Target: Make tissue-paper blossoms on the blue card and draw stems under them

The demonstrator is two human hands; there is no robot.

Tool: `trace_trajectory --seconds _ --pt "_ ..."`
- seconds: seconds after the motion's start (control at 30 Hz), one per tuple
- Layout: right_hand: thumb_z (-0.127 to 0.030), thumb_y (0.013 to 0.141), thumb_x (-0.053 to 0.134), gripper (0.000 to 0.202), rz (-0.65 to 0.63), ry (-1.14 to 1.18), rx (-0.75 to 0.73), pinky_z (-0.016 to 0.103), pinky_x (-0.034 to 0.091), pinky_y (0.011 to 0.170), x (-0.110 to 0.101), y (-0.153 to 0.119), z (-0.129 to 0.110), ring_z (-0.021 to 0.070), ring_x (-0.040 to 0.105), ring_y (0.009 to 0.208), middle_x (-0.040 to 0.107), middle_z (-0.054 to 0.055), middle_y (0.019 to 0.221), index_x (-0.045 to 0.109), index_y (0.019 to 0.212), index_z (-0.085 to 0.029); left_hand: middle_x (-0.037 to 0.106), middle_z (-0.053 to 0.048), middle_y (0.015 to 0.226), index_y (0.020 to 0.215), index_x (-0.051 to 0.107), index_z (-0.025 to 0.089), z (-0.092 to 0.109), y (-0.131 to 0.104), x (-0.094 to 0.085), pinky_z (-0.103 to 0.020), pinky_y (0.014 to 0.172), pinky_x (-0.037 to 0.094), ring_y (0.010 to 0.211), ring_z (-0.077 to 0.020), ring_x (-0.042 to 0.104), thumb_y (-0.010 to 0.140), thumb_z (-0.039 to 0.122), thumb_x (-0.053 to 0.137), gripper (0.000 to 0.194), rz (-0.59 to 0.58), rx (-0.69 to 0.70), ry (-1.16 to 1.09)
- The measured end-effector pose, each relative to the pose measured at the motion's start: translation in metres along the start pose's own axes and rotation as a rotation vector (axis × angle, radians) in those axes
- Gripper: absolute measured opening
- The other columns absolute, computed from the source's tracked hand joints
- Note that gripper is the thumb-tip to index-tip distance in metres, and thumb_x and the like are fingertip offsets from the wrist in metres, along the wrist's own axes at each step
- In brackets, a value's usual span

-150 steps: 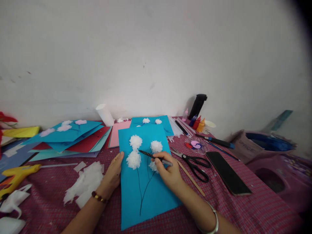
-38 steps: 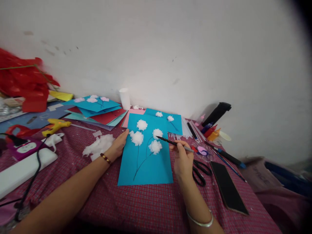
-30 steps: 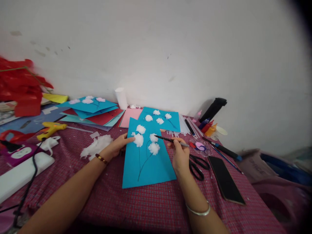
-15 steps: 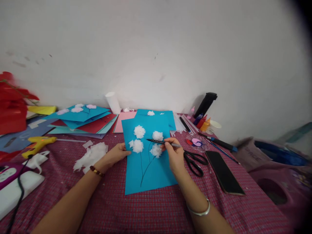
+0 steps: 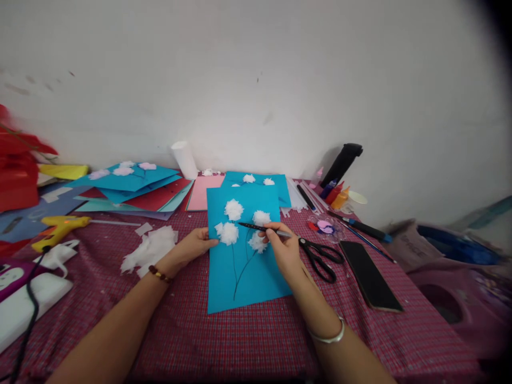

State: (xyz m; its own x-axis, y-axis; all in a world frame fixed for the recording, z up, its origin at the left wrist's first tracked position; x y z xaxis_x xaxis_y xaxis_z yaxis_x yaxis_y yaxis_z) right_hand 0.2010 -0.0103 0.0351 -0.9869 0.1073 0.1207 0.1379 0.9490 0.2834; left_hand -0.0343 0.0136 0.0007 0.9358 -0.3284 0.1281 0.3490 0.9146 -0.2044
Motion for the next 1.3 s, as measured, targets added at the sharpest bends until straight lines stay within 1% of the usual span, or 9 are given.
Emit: trace_trajectory --seconds 0.17,0.33,0.5,0.6,0.7,0.87,1.03,1.13,1.3 --pt "-0.030 0.080 0.060 0.014 -0.021 -0.027 0.001 0.027 0.049 0.058 0.003 0.000 0.003 0.0153 0.063 0.061 0.070 0.003 0.069 0.065 0.086 -0.018 0.075 -0.006 0.088 0.092 0.070 0.014 -0.001 0.001 -0.001 -0.037 0.079 0.053 0.076 -0.0217 0.068 0.064 0.035 0.078 0.036 -0.018 -0.047 0.027" --pt "-0.029 0.080 0.060 0.014 -0.007 -0.033 0.013 0.026 0.050 0.058 0.004 0.001 0.006 0.0148 0.063 0.061 0.070 0.003 0.071 0.064 0.088 -0.018 0.075 -0.003 0.086 0.091 0.071 0.016 0.000 0.002 0.000 -0.035 0.079 0.053 0.077 -0.0219 0.068 0.063 0.039 0.079 0.038 -0.010 -0.047 0.030" --pt "-0.030 0.081 0.060 0.014 -0.003 -0.019 0.028 0.026 0.050 0.059 0.004 0.002 0.007 0.0152 0.063 0.061 0.070 0.003 0.069 0.064 0.087 -0.018 0.075 -0.004 0.090 0.089 0.072 0.017 -0.003 0.004 -0.001 -0.036 0.080 0.053 0.080 -0.0225 0.068 0.063 0.040 0.079 0.036 -0.018 -0.053 0.030" --pt "-0.030 0.080 0.060 0.014 -0.012 -0.012 0.029 0.026 0.049 0.058 0.005 0.003 0.008 0.0151 0.063 0.060 0.069 0.002 0.068 0.064 0.085 -0.018 0.075 -0.004 0.088 0.090 0.071 0.017 -0.004 0.005 -0.002 -0.039 0.082 0.052 0.080 -0.0233 0.069 0.063 0.040 0.078 0.036 -0.023 -0.048 0.021" --pt "-0.030 0.079 0.060 0.015 -0.024 -0.015 0.039 0.026 0.049 0.057 0.007 0.003 0.008 0.0150 0.063 0.060 0.068 0.003 0.068 0.064 0.085 -0.017 0.075 -0.004 0.085 0.089 0.071 0.017 -0.003 0.004 -0.002 -0.039 0.081 0.053 0.077 -0.0234 0.068 0.064 0.041 0.077 0.035 -0.027 -0.063 0.033" --pt "-0.031 0.080 0.060 0.017 -0.026 -0.035 0.045 0.025 0.047 0.056 0.010 0.003 0.008 0.0148 0.061 0.059 0.068 0.003 0.068 0.064 0.087 -0.017 0.074 -0.003 0.082 0.087 0.071 0.016 0.001 0.002 0.001 -0.041 0.083 0.052 0.077 -0.0246 0.069 0.062 0.042 0.078 0.036 -0.028 -0.062 0.035" --pt "-0.033 0.080 0.060 0.017 -0.010 -0.037 0.037 0.026 0.047 0.056 0.009 0.003 0.010 0.0147 0.060 0.058 0.069 0.003 0.069 0.064 0.088 -0.017 0.074 -0.003 0.079 0.085 0.071 0.016 0.001 0.003 0.000 -0.039 0.081 0.052 0.076 -0.0238 0.068 0.062 0.041 0.078 0.035 -0.018 -0.070 0.049" --pt "-0.033 0.081 0.060 0.017 0.005 -0.025 0.035 0.026 0.046 0.056 0.008 0.004 0.011 0.0151 0.060 0.059 0.069 0.003 0.070 0.063 0.088 -0.017 0.074 -0.004 0.079 0.084 0.072 0.015 0.001 0.003 -0.002 -0.036 0.077 0.052 0.074 -0.0225 0.067 0.061 0.040 0.079 0.034 -0.001 -0.055 0.078" --pt "-0.032 0.082 0.058 0.017 0.030 -0.025 0.035 0.026 0.046 0.056 0.006 0.004 0.012 0.0150 0.059 0.059 0.069 0.003 0.070 0.063 0.089 -0.018 0.075 -0.004 0.080 0.086 0.073 0.015 0.000 0.003 -0.003 -0.034 0.074 0.053 0.072 -0.0210 0.067 0.065 0.039 0.077 0.033 -0.006 -0.055 0.112"
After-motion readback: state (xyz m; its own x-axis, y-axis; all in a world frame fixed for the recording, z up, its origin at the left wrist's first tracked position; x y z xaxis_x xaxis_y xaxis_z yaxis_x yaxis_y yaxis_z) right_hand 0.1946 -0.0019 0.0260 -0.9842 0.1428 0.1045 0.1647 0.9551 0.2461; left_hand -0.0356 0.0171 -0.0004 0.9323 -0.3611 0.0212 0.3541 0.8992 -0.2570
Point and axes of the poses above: each hand's wrist, its own y-axis towards the middle knuckle, its own x-axis out of the palm, z = x × y, the point moved 3 cm from there along y, towards the middle knuckle
